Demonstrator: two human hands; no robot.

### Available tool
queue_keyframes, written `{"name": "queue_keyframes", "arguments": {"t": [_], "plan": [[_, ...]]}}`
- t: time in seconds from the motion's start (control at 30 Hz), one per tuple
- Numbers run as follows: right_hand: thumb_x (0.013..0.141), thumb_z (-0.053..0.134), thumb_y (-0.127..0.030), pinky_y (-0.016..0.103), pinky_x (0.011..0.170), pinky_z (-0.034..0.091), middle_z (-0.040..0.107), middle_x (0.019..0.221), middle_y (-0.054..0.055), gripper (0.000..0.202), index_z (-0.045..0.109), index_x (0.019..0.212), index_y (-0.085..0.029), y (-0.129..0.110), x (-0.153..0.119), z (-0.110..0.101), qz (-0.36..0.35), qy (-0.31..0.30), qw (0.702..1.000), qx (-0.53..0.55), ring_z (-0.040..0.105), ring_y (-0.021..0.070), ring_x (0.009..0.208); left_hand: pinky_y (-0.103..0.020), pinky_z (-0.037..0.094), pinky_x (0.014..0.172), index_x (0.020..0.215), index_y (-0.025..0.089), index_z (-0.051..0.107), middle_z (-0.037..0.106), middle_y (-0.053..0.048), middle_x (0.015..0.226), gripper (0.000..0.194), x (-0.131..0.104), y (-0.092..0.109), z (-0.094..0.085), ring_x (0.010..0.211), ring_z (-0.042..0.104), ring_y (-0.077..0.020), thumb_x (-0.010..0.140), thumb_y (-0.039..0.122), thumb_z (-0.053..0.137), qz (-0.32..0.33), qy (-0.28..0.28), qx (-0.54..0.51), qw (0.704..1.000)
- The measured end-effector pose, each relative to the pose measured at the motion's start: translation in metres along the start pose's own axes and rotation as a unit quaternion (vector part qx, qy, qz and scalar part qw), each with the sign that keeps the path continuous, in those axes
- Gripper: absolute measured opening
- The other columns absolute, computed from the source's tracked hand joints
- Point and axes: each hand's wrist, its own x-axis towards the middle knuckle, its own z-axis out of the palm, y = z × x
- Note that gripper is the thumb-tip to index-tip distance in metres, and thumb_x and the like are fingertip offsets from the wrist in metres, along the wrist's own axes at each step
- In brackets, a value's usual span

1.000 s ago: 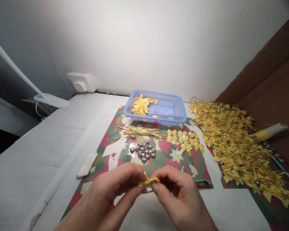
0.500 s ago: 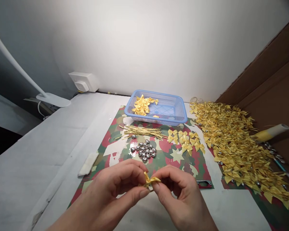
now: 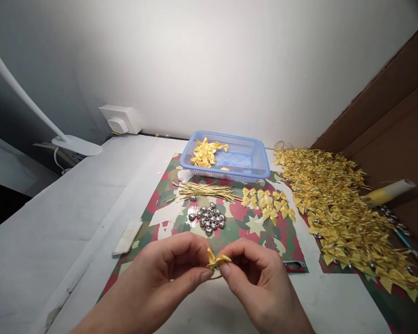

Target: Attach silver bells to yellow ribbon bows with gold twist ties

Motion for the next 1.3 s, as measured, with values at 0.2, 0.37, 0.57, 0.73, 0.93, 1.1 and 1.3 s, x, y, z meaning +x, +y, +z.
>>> {"name": "queue_keyframes", "arguments": {"t": [0.2,0.37,0.57,0.73,0.93,1.1,1.3], "plan": [[0.090,0.071,-0.031,0.025,0.066,0.042,0.070,0.083,0.004,0.018,0.081,0.092,-0.016,0.000,0.000,0.001,-0.001,-0.021,1.000,0.013,0.058,0.0132,0.072,-0.025,0.055,0.071,0.086,0.018,0.061,0.069,-0.004,0.087,0.014,0.000,0.000,0.004,0.080,0.064,-0.0166,0.096,0.027,0.057,0.032,-0.027,0.065,0.997],[0.091,0.070,-0.032,0.024,0.065,0.040,0.068,0.081,0.004,0.020,0.080,0.091,-0.015,-0.003,-0.001,0.001,0.000,-0.018,1.000,0.012,0.057,0.0127,0.071,-0.028,0.053,0.072,0.089,0.019,0.061,0.067,-0.006,0.089,0.018,-0.003,-0.001,0.003,0.082,0.061,-0.0188,0.100,0.030,0.052,0.024,-0.059,0.072,0.995],[0.089,0.071,-0.034,0.024,0.066,0.042,0.069,0.082,0.003,0.020,0.078,0.089,-0.015,-0.003,-0.001,0.000,0.004,-0.014,1.000,0.000,0.058,0.0134,0.073,-0.031,0.052,0.081,0.085,0.018,0.067,0.065,-0.007,0.099,0.023,-0.003,-0.001,-0.005,0.091,0.061,-0.0210,0.098,0.035,0.061,-0.013,-0.100,-0.028,0.994],[0.091,0.070,-0.035,0.026,0.065,0.041,0.069,0.082,0.003,0.021,0.077,0.089,-0.016,0.000,0.000,0.000,-0.004,-0.015,1.000,-0.002,0.056,0.0135,0.071,-0.030,0.051,0.090,0.083,0.018,0.068,0.061,-0.005,0.104,0.033,0.001,0.001,-0.010,0.098,0.059,-0.0200,0.094,0.049,0.073,-0.076,-0.145,-0.132,0.978],[0.091,0.070,-0.036,0.026,0.066,0.040,0.067,0.081,0.003,0.022,0.078,0.088,-0.016,0.000,-0.001,0.001,-0.012,-0.010,1.000,-0.007,0.056,0.0139,0.072,-0.029,0.051,0.094,0.081,0.020,0.073,0.062,-0.004,0.103,0.030,-0.001,0.001,-0.011,0.099,0.061,-0.0201,0.095,0.048,0.073,-0.082,-0.123,-0.114,0.982],[0.089,0.072,-0.036,0.026,0.065,0.038,0.065,0.079,0.003,0.021,0.077,0.087,-0.015,-0.002,0.000,0.000,-0.002,-0.007,1.000,0.000,0.053,0.0131,0.070,-0.027,0.055,0.090,0.082,0.022,0.079,0.068,-0.006,0.105,0.027,-0.002,-0.001,-0.008,0.100,0.066,-0.0197,0.096,0.042,0.069,-0.026,-0.070,-0.065,0.995],[0.089,0.079,-0.036,0.023,0.059,0.031,0.056,0.070,-0.002,0.023,0.073,0.088,-0.014,-0.006,0.001,0.001,0.050,-0.030,0.995,0.085,0.040,0.0080,0.063,-0.023,0.059,0.079,0.087,0.022,0.081,0.078,-0.005,0.090,0.025,-0.005,-0.001,0.001,0.087,0.072,-0.0184,0.096,0.043,0.071,0.010,-0.012,-0.046,0.999]]}}
